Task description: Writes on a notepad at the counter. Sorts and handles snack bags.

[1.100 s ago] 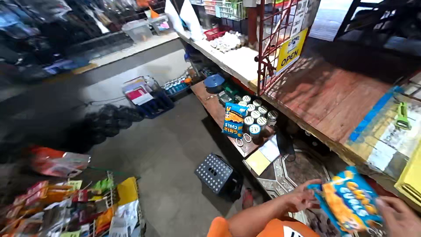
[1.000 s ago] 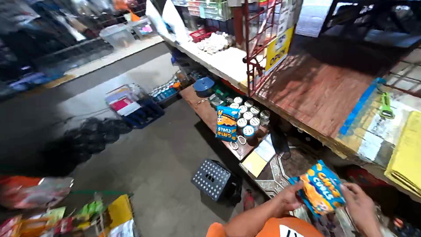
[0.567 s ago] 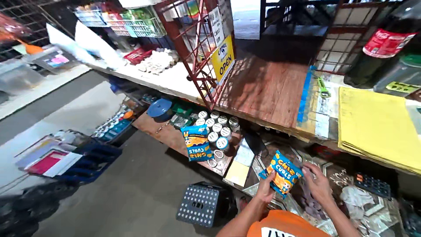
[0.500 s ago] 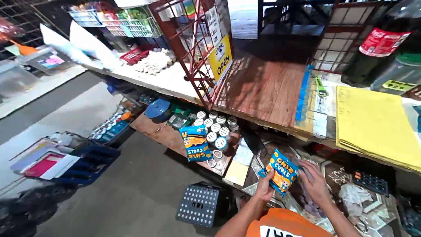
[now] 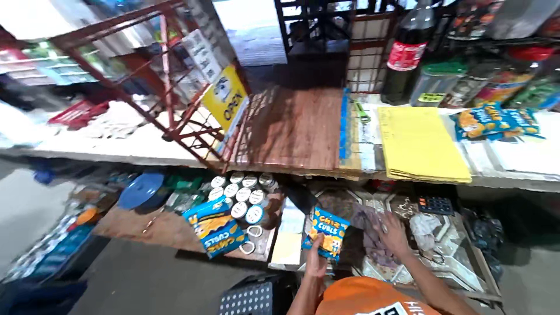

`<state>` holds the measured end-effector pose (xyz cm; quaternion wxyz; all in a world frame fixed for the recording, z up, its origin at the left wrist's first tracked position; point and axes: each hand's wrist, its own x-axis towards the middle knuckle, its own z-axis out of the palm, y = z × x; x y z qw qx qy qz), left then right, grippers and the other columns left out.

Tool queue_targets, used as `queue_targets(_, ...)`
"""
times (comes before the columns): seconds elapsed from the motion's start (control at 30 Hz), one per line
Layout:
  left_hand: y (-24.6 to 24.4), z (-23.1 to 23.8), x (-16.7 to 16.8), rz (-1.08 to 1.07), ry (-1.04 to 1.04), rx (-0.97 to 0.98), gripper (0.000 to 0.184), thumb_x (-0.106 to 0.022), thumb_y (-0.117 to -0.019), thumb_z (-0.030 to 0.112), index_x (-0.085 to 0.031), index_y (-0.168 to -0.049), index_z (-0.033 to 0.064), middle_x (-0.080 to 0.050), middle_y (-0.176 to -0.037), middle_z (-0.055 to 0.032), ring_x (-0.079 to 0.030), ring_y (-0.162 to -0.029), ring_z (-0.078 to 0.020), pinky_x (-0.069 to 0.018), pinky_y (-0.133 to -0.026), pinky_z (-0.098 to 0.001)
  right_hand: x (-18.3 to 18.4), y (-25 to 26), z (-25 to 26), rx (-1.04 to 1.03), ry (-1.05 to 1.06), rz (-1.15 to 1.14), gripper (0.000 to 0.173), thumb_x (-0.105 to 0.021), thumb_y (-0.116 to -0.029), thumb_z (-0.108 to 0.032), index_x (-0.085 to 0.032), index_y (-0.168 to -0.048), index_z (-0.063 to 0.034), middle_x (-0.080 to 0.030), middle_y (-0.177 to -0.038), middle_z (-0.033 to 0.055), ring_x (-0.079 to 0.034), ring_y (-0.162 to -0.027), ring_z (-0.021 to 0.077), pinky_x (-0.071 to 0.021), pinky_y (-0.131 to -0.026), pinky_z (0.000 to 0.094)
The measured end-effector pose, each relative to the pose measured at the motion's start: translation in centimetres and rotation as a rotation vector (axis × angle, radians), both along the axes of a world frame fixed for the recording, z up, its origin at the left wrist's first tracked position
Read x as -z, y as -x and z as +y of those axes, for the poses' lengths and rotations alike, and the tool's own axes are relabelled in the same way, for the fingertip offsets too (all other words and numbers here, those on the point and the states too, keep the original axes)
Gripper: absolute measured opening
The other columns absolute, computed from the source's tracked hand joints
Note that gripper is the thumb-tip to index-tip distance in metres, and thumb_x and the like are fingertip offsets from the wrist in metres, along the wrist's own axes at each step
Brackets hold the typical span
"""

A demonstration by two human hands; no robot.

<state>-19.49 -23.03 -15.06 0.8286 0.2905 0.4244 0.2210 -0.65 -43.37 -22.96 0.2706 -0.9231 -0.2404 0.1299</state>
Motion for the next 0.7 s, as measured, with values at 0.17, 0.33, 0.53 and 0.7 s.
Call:
queue_targets(0.17,0.5,-1.0,-0.1,0.030,-0.009,0.005,0.027,-0.052,-0.1028,0.004,-0.049,-0.130,0.0005,-0.068,-0.105,-0.0143,-0.070,-0.091,-0.0215,-0.0599,-0.081,-0.0405,1.8,-5.1,-7.2,0.408,0.155,0.150,0.057,-0.066,-0.0984,-0.018,-0.048,-0.152,-0.0065,-0.032,-0.160,0.0323,-0.031,-0.147,0.0529,-0.0311,-0.117,0.0647)
queue_targets(0.33,-0.2,-1.2,-1.3,0.027,-0.033,0.102,0.032,-0.055,-0.1024,0.003,-0.047,-0.134,-0.0012,-0.068,-0.107,-0.0172,-0.070,-0.092,-0.0246,-0.0599,-0.083,-0.0429,-2.6,-5.6,-6.2,0.435,-0.234,0.142,0.040,-0.066,-0.0950,-0.004,-0.061,-0.134,0.0045,-0.061,-0.131,0.0346,-0.057,-0.125,0.0513,-0.0403,-0.108,0.0666)
queue_targets(0.53,-2.3,-3.3,-2.3,0.049,-0.132,0.296,0.038,-0.060,-0.0995,0.003,-0.048,-0.135,-0.0035,-0.069,-0.104,-0.0141,-0.069,-0.089,-0.0199,-0.0591,-0.082,-0.0393,-13.1,3.9,3.3,-0.291,-0.503,0.013,0.039,-0.059,-0.0864,-0.007,-0.073,-0.123,-0.0018,-0.063,-0.132,0.0257,-0.056,-0.126,0.0460,-0.0448,-0.106,0.0621)
queue_targets(0.7,-2.2,-6.1,-3.7,0.066,-0.122,0.192,0.033,-0.064,-0.0947,0.001,-0.052,-0.125,-0.0036,-0.068,-0.094,-0.0095,-0.068,-0.081,-0.0154,-0.0584,-0.076,-0.0351,-9.0,5.5,6.5,-0.506,-0.361,-0.069,0.057,-0.044,-0.1023,-0.043,-0.062,-0.139,-0.0025,-0.048,-0.152,0.0253,-0.041,-0.143,0.0486,-0.0299,-0.116,0.0682)
